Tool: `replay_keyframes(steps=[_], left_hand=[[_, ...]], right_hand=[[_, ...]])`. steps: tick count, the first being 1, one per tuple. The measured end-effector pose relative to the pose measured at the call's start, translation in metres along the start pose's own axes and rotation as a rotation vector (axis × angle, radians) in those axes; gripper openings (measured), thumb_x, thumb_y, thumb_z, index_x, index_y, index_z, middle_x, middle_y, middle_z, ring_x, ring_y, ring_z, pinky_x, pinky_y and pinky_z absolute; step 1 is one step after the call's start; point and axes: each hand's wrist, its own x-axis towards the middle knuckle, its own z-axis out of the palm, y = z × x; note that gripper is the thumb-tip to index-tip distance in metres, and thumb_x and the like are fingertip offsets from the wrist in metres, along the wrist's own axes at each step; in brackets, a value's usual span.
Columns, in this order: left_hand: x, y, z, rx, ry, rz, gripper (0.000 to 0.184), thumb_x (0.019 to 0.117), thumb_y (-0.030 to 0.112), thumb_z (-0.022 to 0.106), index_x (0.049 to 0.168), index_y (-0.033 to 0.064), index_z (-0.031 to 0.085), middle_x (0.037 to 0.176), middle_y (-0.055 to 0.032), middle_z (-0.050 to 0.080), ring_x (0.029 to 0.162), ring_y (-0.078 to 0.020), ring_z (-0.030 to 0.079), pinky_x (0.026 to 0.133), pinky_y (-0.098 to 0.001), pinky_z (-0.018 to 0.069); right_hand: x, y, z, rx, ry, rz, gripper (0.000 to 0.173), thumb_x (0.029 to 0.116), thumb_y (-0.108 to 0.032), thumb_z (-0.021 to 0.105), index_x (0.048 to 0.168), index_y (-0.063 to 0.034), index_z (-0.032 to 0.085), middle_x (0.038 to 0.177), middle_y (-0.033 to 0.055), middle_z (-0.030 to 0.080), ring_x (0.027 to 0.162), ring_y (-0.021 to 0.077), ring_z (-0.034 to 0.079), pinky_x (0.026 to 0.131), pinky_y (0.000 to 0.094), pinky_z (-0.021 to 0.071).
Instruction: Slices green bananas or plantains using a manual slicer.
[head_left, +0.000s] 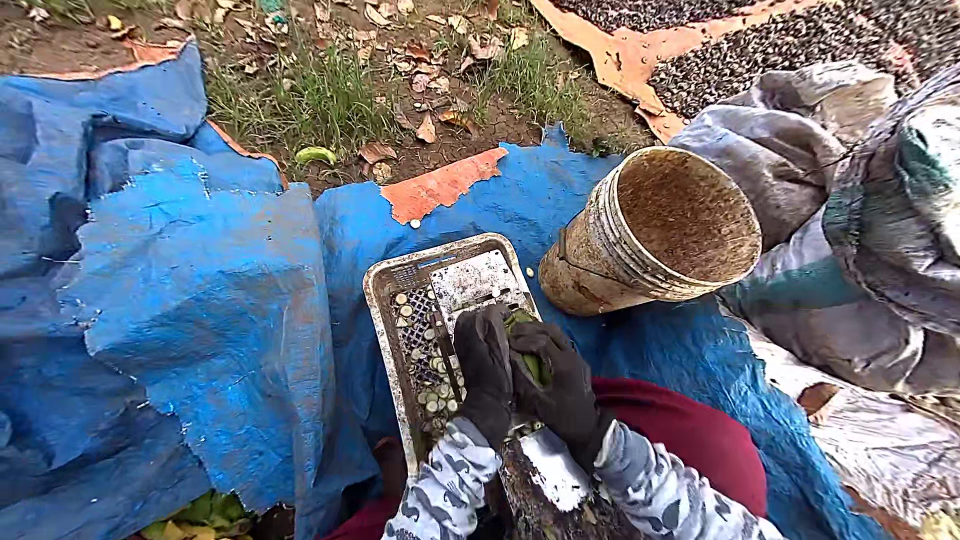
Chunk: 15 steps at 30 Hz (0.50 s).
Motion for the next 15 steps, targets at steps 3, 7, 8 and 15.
replay_keyframes(steps=[3,7,8,15], left_hand=[[-0.082,-0.01,0.007,-0.042,0.005,0.195,0.041,0.1049,0.022,0.04,0.111,-0.0081,0.068,0.113,-0.0245,0.069,0.119,-0.0351,0.062,0.114,-0.0487,0.0401],[-0.041,-0.019,0.014,-0.027,0.048,0.191,0.041,0.1034,0.019,0.039,0.109,-0.0092,0.069,0.109,-0.0249,0.069,0.113,-0.0352,0.063,0.11,-0.0476,0.0436],[-0.015,-0.02,0.015,-0.009,0.055,0.165,0.04,0.1032,0.016,0.041,0.113,-0.0125,0.067,0.114,-0.0292,0.067,0.117,-0.0397,0.062,0.111,-0.0495,0.0421],[0.026,0.003,-0.039,-0.128,-0.179,0.016,0.05,0.1124,0.03,0.023,0.141,0.0053,0.056,0.142,-0.0146,0.058,0.135,-0.0223,0.051,0.115,-0.0412,0.0387]], right_hand=[[-0.084,-0.019,-0.032,-0.031,0.043,0.002,0.018,0.0955,-0.031,0.067,0.104,-0.0156,0.072,0.118,0.0058,0.071,0.119,0.01,0.064,0.101,0.0246,0.0537],[-0.052,-0.003,-0.002,-0.085,0.13,-0.027,0.02,0.0935,-0.026,0.067,0.102,-0.0105,0.076,0.115,0.0125,0.073,0.114,0.02,0.068,0.099,0.032,0.0552],[-0.027,0.003,0.01,-0.116,0.14,-0.044,0.021,0.0918,-0.024,0.067,0.099,-0.008,0.077,0.112,0.0154,0.074,0.109,0.0255,0.071,0.094,0.0371,0.057],[0.017,-0.005,-0.021,-0.048,-0.137,0.284,0.1,0.0813,-0.058,0.076,0.155,-0.0015,0.04,0.16,0.0283,0.035,0.142,0.0389,0.046,0.111,0.0514,0.0463]])
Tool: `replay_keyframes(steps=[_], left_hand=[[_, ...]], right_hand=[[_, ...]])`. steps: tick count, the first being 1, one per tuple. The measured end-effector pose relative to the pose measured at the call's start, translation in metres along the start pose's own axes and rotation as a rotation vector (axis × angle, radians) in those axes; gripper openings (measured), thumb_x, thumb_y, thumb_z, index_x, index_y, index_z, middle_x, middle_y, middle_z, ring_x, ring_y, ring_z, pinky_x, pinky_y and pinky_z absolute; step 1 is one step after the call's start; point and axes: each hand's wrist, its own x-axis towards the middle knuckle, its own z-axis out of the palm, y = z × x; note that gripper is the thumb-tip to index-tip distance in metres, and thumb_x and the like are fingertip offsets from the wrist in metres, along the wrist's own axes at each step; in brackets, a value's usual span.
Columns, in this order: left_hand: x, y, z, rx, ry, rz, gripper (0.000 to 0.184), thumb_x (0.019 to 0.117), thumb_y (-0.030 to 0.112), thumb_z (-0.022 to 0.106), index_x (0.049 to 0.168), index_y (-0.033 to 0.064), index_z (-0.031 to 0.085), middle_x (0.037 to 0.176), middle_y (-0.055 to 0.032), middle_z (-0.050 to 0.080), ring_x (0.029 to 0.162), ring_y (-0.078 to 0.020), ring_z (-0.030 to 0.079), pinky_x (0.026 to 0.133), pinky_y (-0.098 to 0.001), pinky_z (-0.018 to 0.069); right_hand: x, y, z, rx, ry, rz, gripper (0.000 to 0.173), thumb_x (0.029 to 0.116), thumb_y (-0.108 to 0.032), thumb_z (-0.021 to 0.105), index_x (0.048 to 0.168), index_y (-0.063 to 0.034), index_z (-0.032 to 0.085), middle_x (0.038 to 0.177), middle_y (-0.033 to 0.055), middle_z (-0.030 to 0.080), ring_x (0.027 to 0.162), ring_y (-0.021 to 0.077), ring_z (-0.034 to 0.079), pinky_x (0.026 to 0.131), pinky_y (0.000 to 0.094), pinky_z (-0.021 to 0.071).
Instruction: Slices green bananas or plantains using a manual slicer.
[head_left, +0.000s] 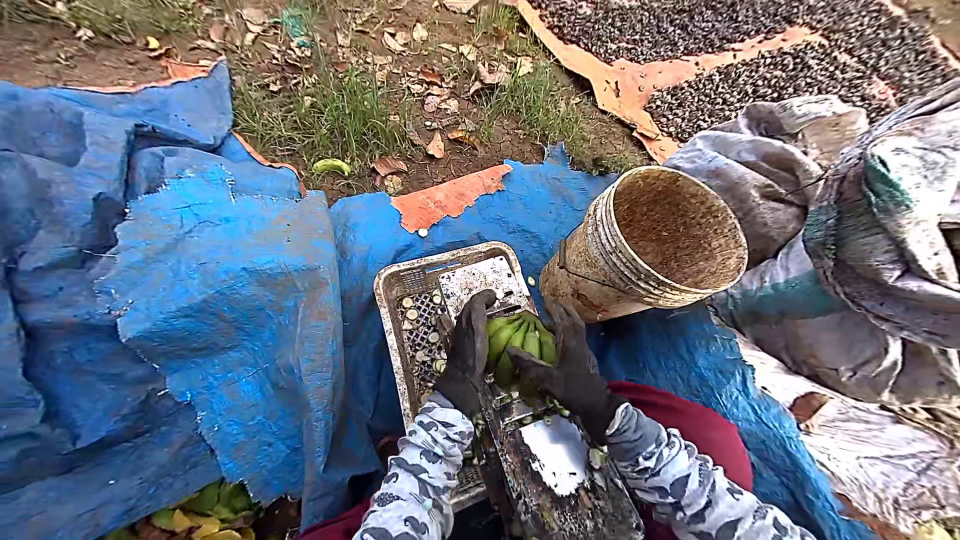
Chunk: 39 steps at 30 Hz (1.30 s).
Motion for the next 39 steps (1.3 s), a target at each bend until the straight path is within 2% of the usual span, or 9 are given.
replay_keyframes(steps=[3,8,14,19,25,28,32,35,39], left_hand=[[-0.035,0.001,-0.042,0.018,0.192,0.057,0.049,0.1117,0.023,0.024,0.146,-0.0019,0.049,0.146,-0.02,0.054,0.136,-0.0238,0.05,0.116,-0.037,0.0371],[-0.093,-0.008,-0.094,-0.015,0.294,0.039,0.048,0.1106,0.024,0.028,0.136,-0.0051,0.057,0.134,-0.0184,0.061,0.127,-0.0194,0.058,0.112,-0.0338,0.0443],[-0.111,-0.022,-0.104,-0.057,0.322,-0.01,0.046,0.1106,0.023,0.03,0.134,-0.0047,0.059,0.132,-0.0189,0.062,0.125,-0.0205,0.059,0.11,-0.0345,0.0462],[-0.109,-0.018,-0.105,-0.139,0.291,0.001,0.044,0.1103,0.022,0.032,0.133,-0.0032,0.06,0.13,-0.0164,0.064,0.123,-0.0179,0.061,0.109,-0.0332,0.0475],[-0.109,-0.021,-0.11,-0.137,0.293,-0.054,0.041,0.1099,0.021,0.04,0.136,-0.0043,0.057,0.133,-0.02,0.063,0.126,-0.0222,0.06,0.11,-0.0361,0.0457],[-0.117,-0.029,-0.088,0.124,0.063,0.001,0.083,0.0959,0.046,0.063,0.156,-0.0033,0.032,0.159,-0.024,0.036,0.15,-0.0336,0.033,0.123,-0.0447,0.0274],[-0.115,-0.007,-0.058,0.382,-0.172,0.056,0.14,0.0674,0.066,0.083,0.159,-0.0105,0.01,0.165,-0.033,0.009,0.155,-0.0465,0.004,0.127,-0.0519,0.0012],[-0.091,-0.007,-0.043,0.435,-0.228,-0.006,0.143,0.0646,0.059,0.088,0.161,-0.0056,0.005,0.168,-0.0286,0.005,0.156,-0.0417,0.002,0.127,-0.0487,0.0016],[-0.068,-0.018,-0.035,0.331,-0.235,-0.044,0.14,0.0608,0.036,0.096,0.162,-0.0007,0.007,0.168,-0.0249,0.012,0.155,-0.0335,0.018,0.126,-0.0403,0.0209]], right_hand=[[0.011,-0.027,-0.011,-0.216,-0.234,0.175,0.129,0.0721,-0.069,0.08,0.166,-0.0098,0.014,0.169,0.0284,0.011,0.143,0.0464,0.042,0.108,0.0593,0.0459],[0.037,-0.054,0.001,-0.499,-0.491,0.228,0.087,0.082,-0.064,0.075,0.152,-0.0172,0.051,0.154,0.0224,0.044,0.129,0.0385,0.057,0.103,0.0568,0.0492],[0.037,-0.062,0.003,-0.577,-0.425,0.347,0.112,0.0815,-0.078,0.065,0.164,-0.0147,0.025,0.155,0.0312,0.039,0.127,0.0464,0.057,0.101,0.0628,0.049],[0.046,-0.064,0.015,-0.581,-0.462,0.398,0.092,0.081,-0.066,0.075,0.152,-0.0149,0.047,0.134,0.0192,0.065,0.125,0.0383,0.061,0.102,0.0638,0.0466],[0.021,-0.084,0.012,-0.598,-0.372,0.406,0.11,0.0763,-0.07,0.077,0.16,-0.0143,0.031,0.134,0.0206,0.064,0.123,0.039,0.063,0.101,0.0625,0.048],[0.008,-0.09,0.01,-0.526,-0.323,0.4,0.123,0.0747,-0.069,0.079,0.163,-0.008,0.019,0.137,0.0224,0.062,0.125,0.0391,0.061,0.104,0.0609,0.0471],[0.006,-0.059,0.01,-0.112,-0.288,0.32,0.083,0.0801,-0.051,0.083,0.141,-0.0037,0.054,0.127,0.0199,0.066,0.118,0.0313,0.065,0.104,0.0535,0.0505],[0.0,-0.048,0.021,0.005,-0.248,0.235,0.069,0.0757,-0.046,0.085,0.123,-0.0006,0.063,0.125,0.0201,0.063,0.117,0.0306,0.062,0.102,0.0512,0.0505],[-0.008,-0.047,0.024,0.272,-0.264,0.16,0.092,0.0763,-0.027,0.088,0.149,0.0023,0.04,0.146,0.0204,0.051,0.128,0.0219,0.057,0.106,0.0358,0.0506]])
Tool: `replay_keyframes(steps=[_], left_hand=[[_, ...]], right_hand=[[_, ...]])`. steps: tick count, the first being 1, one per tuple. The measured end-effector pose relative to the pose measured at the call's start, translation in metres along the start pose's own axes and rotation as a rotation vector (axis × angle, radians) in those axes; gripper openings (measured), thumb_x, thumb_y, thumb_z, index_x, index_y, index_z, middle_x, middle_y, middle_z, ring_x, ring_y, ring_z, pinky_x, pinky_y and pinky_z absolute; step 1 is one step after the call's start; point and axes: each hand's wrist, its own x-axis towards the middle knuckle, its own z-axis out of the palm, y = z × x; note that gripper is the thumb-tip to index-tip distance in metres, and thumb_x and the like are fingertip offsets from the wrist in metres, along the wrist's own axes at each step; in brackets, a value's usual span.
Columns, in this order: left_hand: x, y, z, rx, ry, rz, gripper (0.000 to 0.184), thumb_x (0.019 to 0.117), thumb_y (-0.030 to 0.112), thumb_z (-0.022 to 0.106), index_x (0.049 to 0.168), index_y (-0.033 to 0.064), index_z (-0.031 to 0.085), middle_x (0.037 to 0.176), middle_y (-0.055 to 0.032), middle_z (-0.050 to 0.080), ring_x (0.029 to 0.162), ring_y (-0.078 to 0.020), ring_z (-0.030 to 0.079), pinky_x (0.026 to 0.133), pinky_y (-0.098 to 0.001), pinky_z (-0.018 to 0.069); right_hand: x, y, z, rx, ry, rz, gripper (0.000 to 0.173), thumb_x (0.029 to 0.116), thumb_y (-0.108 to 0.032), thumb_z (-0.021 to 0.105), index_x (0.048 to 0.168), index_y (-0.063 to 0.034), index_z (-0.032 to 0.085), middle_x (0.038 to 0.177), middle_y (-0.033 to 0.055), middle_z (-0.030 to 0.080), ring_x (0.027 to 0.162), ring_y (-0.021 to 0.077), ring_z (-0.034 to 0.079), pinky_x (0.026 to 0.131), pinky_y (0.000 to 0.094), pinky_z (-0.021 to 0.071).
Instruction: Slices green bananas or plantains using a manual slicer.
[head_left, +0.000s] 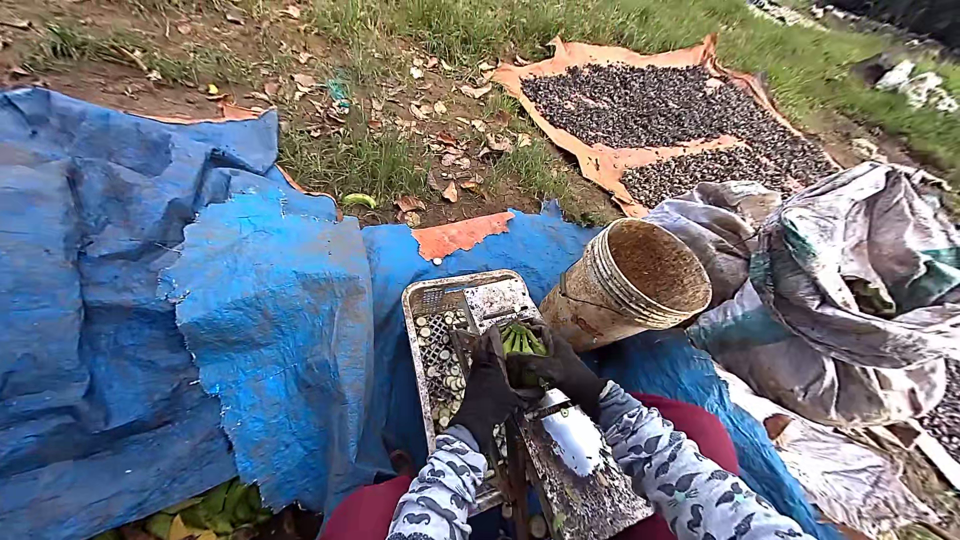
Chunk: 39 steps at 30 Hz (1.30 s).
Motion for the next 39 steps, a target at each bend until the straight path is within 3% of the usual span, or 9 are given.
replay_keyframes(steps=[3,7,13,17,21,30,33,36,39], left_hand=[[0.0,-0.002,0.005,-0.149,-0.03,0.06,0.141,0.0585,0.031,0.098,0.162,0.0015,0.008,0.167,-0.0241,0.016,0.153,-0.0327,0.025,0.124,-0.0416,0.0259],[-0.017,0.026,0.006,0.02,-0.12,0.099,0.127,0.0667,0.022,0.093,0.161,-0.0028,0.012,0.168,-0.0269,0.008,0.155,-0.0369,0.017,0.125,-0.0426,0.0241],[-0.047,0.051,0.023,-0.078,-0.311,0.156,0.118,0.0721,0.012,0.087,0.161,-0.0038,0.011,0.167,-0.0293,0.003,0.155,-0.0396,0.016,0.125,-0.0429,0.0229],[-0.049,0.064,0.033,0.192,-0.309,0.114,0.146,0.0648,0.065,0.085,0.16,-0.0088,0.003,0.167,-0.0308,-0.004,0.156,-0.0437,-0.003,0.127,-0.0484,0.0025],[-0.043,0.047,0.075,0.072,0.074,0.149,0.129,0.0625,0.042,0.092,0.156,-0.0119,0.021,0.165,-0.0324,0.015,0.154,-0.0411,0.019,0.125,-0.0441,0.0209],[-0.092,0.058,0.072,0.274,-0.032,0.173,0.112,0.063,0.031,0.091,0.154,-0.0048,0.037,0.155,-0.0341,0.036,0.141,-0.0506,0.041,0.115,-0.0573,0.0355],[-0.064,0.048,0.07,0.263,-0.005,0.126,0.112,0.0626,0.031,0.091,0.155,-0.0039,0.037,0.157,-0.0336,0.034,0.145,-0.0519,0.033,0.121,-0.0581,0.0242],[0.007,0.055,0.039,0.389,-0.096,-0.053,0.115,0.0751,0.037,0.084,0.161,-0.0026,0.018,0.163,-0.0322,0.021,0.153,-0.0464,0.018,0.125,-0.0506,0.0137],[0.072,0.051,0.019,0.498,-0.059,-0.119,0.112,0.0796,0.04,0.082,0.163,0.003,0.016,0.164,-0.0271,0.024,0.152,-0.0428,0.022,0.125,-0.0501,0.013]], right_hand=[[0.004,-0.001,-0.011,0.081,-0.078,0.028,0.116,0.0772,-0.027,0.088,0.163,-0.005,0.013,0.126,0.0178,0.066,0.106,0.0181,0.071,0.094,0.0353,0.0592],[-0.023,0.007,-0.013,-0.026,0.082,-0.036,0.075,0.0793,-0.027,0.08,0.144,-0.0046,0.049,0.126,0.0137,0.066,0.111,0.0194,0.066,0.097,0.0401,0.0558],[-0.069,0.016,-0.037,-0.214,0.158,0.06,0.053,0.0898,-0.028,0.065,0.138,-0.0067,0.059,0.133,0.0159,0.063,0.125,0.0278,0.06,0.106,0.0506,0.0477],[-0.04,0.025,-0.046,-0.063,0.2,0.108,0.041,0.0953,-0.027,0.064,0.127,-0.0023,0.066,0.128,0.0195,0.063,0.122,0.028,0.059,0.104,0.0443,0.0478],[-0.043,0.028,-0.033,0.072,0.132,0.034,0.082,0.0922,-0.036,0.068,0.159,-0.0048,0.033,0.155,0.0167,0.046,0.14,0.0199,0.048,0.115,0.0369,0.0422],[-0.117,0.039,-0.027,-0.288,0.16,-0.002,0.046,0.1007,-0.026,0.05,0.139,-0.0022,0.059,0.138,0.0169,0.063,0.129,0.0283,0.059,0.11,0.047,0.0476],[-0.083,0.032,-0.017,-0.443,0.214,-0.004,0.041,0.1011,-0.021,0.048,0.135,-0.0021,0.063,0.132,0.02,0.065,0.125,0.0344,0.061,0.106,0.05,0.0497],[0.001,-0.004,-0.019,-0.536,0.067,0.177,0.043,0.1059,-0.022,0.043,0.144,-0.0084,0.056,0.141,0.0201,0.058,0.132,0.0336,0.056,0.11,0.0478,0.045],[0.071,-0.015,-0.018,-0.555,0.053,0.201,0.039,0.1076,-0.026,0.046,0.143,-0.012,0.057,0.137,0.0209,0.06,0.127,0.0373,0.059,0.104,0.0558,0.0484]])
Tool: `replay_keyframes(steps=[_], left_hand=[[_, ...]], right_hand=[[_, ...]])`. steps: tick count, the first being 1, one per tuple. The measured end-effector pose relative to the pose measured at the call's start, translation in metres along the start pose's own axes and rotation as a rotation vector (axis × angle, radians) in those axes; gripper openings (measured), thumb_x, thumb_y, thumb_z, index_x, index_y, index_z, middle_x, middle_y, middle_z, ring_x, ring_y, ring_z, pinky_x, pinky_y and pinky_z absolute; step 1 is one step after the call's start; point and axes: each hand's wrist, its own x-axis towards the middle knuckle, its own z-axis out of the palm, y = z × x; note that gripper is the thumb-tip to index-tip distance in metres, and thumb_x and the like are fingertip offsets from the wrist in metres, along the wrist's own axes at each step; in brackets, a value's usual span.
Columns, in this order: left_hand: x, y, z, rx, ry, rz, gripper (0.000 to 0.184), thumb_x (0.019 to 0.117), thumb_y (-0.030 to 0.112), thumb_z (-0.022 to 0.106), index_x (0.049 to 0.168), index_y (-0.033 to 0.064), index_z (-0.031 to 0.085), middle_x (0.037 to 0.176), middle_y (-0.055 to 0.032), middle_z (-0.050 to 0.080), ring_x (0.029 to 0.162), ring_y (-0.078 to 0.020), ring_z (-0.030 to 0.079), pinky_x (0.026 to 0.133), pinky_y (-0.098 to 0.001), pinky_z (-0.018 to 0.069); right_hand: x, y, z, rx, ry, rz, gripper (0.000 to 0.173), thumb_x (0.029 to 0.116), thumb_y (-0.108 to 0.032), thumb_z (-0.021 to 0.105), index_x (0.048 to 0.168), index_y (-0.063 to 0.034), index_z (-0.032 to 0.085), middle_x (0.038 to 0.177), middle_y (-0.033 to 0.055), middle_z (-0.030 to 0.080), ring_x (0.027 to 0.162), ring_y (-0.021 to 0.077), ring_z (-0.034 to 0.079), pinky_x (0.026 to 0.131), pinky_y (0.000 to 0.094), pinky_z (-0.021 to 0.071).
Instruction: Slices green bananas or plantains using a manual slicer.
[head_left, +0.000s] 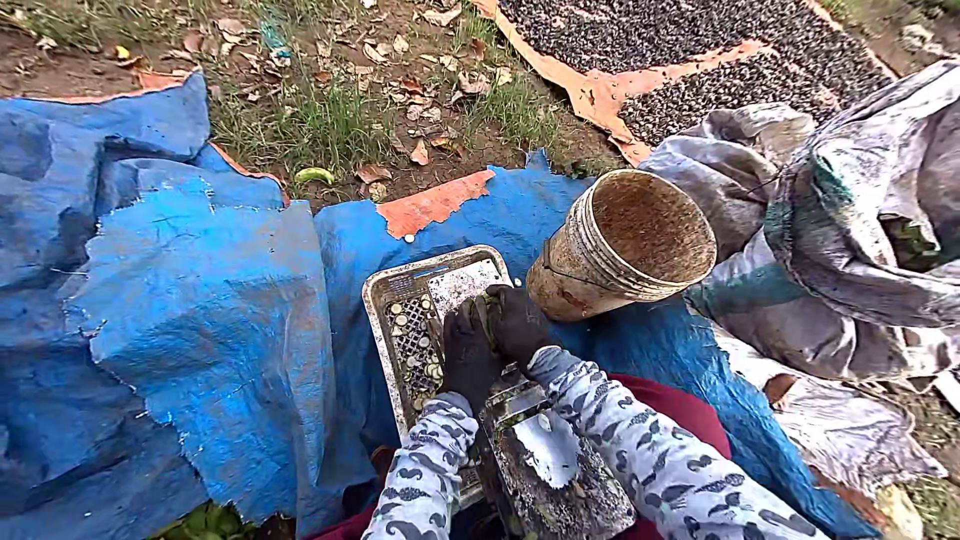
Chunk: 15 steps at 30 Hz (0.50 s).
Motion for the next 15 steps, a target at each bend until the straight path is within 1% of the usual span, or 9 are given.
replay_keyframes(steps=[2,5,7,8,9,10,12,13,15], left_hand=[[0.007,-0.003,0.0,-0.006,0.051,0.008,0.114,0.0765,0.039,0.084,0.163,0.0058,0.018,0.162,-0.0254,0.028,0.151,-0.0409,0.026,0.125,-0.0495,0.0167],[-0.064,0.006,0.021,-0.038,0.083,0.139,0.111,0.0741,0.048,0.082,0.156,-0.0064,0.031,0.156,-0.0335,0.036,0.148,-0.0501,0.026,0.123,-0.0558,0.0172],[-0.119,0.01,0.049,-0.049,0.249,0.309,0.103,0.0686,0.053,0.082,0.141,-0.0129,0.051,0.14,-0.0368,0.053,0.137,-0.0569,0.042,0.115,-0.0633,0.0297],[-0.13,0.01,0.061,-0.029,0.34,0.378,0.099,0.0653,0.056,0.081,0.134,-0.0118,0.058,0.133,-0.0347,0.059,0.131,-0.057,0.049,0.11,-0.0643,0.0372],[-0.13,0.01,0.069,-0.024,0.386,0.412,0.097,0.0633,0.056,0.081,0.132,-0.0105,0.061,0.13,-0.0331,0.062,0.128,-0.0564,0.052,0.108,-0.0644,0.0398],[-0.121,0.009,0.071,-0.046,0.372,0.403,0.096,0.0631,0.051,0.084,0.133,-0.0108,0.06,0.132,-0.0339,0.06,0.13,-0.0571,0.05,0.11,-0.0644,0.0372],[-0.081,0.004,0.053,-0.047,0.247,0.302,0.101,0.0675,0.044,0.085,0.144,-0.0115,0.049,0.144,-0.0362,0.05,0.141,-0.0566,0.037,0.118,-0.0613,0.0257],[-0.057,-0.002,0.041,-0.007,0.177,0.233,0.105,0.0707,0.046,0.084,0.149,-0.0105,0.042,0.15,-0.0356,0.043,0.145,-0.0539,0.031,0.121,-0.0588,0.0213],[-0.017,-0.01,0.014,0.074,0.006,0.077,0.11,0.0795,0.051,0.077,0.157,-0.0079,0.026,0.16,-0.0329,0.028,0.153,-0.0469,0.019,0.125,-0.0529,0.0117]], right_hand=[[0.007,0.001,0.001,0.015,0.046,-0.046,0.037,0.1059,-0.025,0.05,0.139,-0.0124,0.059,0.132,0.0206,0.062,0.123,0.0383,0.061,0.1,0.0584,0.0507],[-0.06,0.027,-0.007,-0.024,-0.018,-0.087,0.042,0.1009,-0.02,0.05,0.141,-0.0119,0.06,0.136,0.0202,0.06,0.125,0.036,0.06,0.103,0.0524,0.0495],[-0.118,0.057,-0.003,-0.022,0.054,-0.173,0.04,0.0963,-0.019,0.054,0.133,-0.0085,0.065,0.129,0.0216,0.063,0.114,0.0377,0.065,0.091,0.0532,0.0554],[-0.135,0.069,0.004,-0.008,0.152,-0.219,0.037,0.0942,-0.018,0.055,0.127,-0.0065,0.069,0.122,0.0214,0.066,0.107,0.038,0.069,0.084,0.0533,0.0584],[-0.138,0.077,0.013,0.01,0.245,-0.248,0.037,0.0924,-0.017,0.054,0.123,-0.0053,0.07,0.119,0.02,0.068,0.103,0.0369,0.07,0.08,0.0522,0.0596],[-0.128,0.078,0.018,0.029,0.272,-0.245,0.036,0.0938,-0.015,0.052,0.123,-0.0046,0.069,0.12,0.0191,0.068,0.107,0.0357,0.069,0.084,0.0509,0.0589],[-0.084,0.056,0.014,0.029,0.188,-0.183,0.038,0.0984,-0.014,0.05,0.131,-0.0037,0.066,0.129,0.0214,0.065,0.119,0.0365,0.064,0.097,0.0494,0.0538],[-0.059,0.037,0.01,0.003,0.114,-0.127,0.039,0.1009,-0.015,0.049,0.135,-0.0051,0.063,0.133,0.022,0.062,0.124,0.0363,0.061,0.103,0.0484,0.0506],[-0.017,0.006,0.007,-0.033,0.025,-0.057,0.039,0.1039,-0.019,0.049,0.14,-0.0097,0.06,0.137,0.0224,0.059,0.127,0.0372,0.059,0.105,0.0517,0.0486]])
